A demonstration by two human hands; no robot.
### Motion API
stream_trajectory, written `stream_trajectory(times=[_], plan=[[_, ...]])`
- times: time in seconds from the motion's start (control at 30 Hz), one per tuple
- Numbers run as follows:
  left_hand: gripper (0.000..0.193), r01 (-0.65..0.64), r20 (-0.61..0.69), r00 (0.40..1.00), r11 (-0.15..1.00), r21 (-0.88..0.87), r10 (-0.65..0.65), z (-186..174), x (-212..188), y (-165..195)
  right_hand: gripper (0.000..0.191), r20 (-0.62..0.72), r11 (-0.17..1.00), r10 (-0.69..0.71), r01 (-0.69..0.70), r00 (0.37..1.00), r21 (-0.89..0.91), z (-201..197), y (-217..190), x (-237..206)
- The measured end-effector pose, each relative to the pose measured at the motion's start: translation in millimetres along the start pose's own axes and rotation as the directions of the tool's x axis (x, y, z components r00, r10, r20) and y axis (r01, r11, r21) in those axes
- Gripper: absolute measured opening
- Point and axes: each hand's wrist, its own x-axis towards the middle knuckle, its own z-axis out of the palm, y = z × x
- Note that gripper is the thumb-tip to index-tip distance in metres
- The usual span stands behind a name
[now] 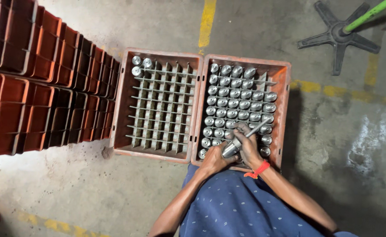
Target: The person transfers small metal caps from one orange crate to another using a metal tool. They repeatedly pick up caps and place them into the receiving crate, then move the filled crate to a metal table and retrieve another crate to continue the process.
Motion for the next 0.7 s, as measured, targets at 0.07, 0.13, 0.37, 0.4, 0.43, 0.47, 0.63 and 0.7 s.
stream_trajectory(times=[0.07,0.13,0.37,0.4,0.43,0.47,0.63,0.7], plan=[[0.060,-0.009,0.027,1.000,0.998,0.064,0.007,-6,14,-2,0.019,-0.122,0.997,0.000,0.010,0.992,0.080,-17,-8,12],[0.066,-0.090,-0.010,0.996,0.986,0.141,0.092,-15,40,-2,0.019,-0.238,0.983,-0.103,0.136,0.966,0.126,-37,-21,24],[0.058,-0.278,-0.137,0.921,0.861,0.425,0.365,-13,183,25,0.012,-0.348,0.920,-0.160,0.267,0.924,0.286,-78,-46,28],[0.055,-0.330,-0.137,0.894,0.833,0.444,0.428,-9,202,30,0.012,-0.348,0.918,-0.158,0.267,0.924,0.292,-77,-44,27],[0.060,-0.373,-0.124,0.848,0.747,0.550,0.515,-4,218,35,0.013,-0.347,0.917,-0.153,0.263,0.925,0.299,-75,-41,26],[0.069,-0.400,-0.101,0.798,0.648,0.648,0.594,-2,229,42,0.013,-0.354,0.928,-0.161,0.263,0.921,0.263,-73,-39,25],[0.057,-0.531,-0.153,0.727,0.689,0.494,0.670,-1,231,48,0.016,-0.348,0.958,-0.140,0.216,0.927,0.190,-66,-26,23],[0.046,-0.485,-0.231,0.806,0.831,0.273,0.546,-19,212,45,0.017,-0.368,0.967,-0.108,0.184,0.923,0.179,-68,-23,21]])
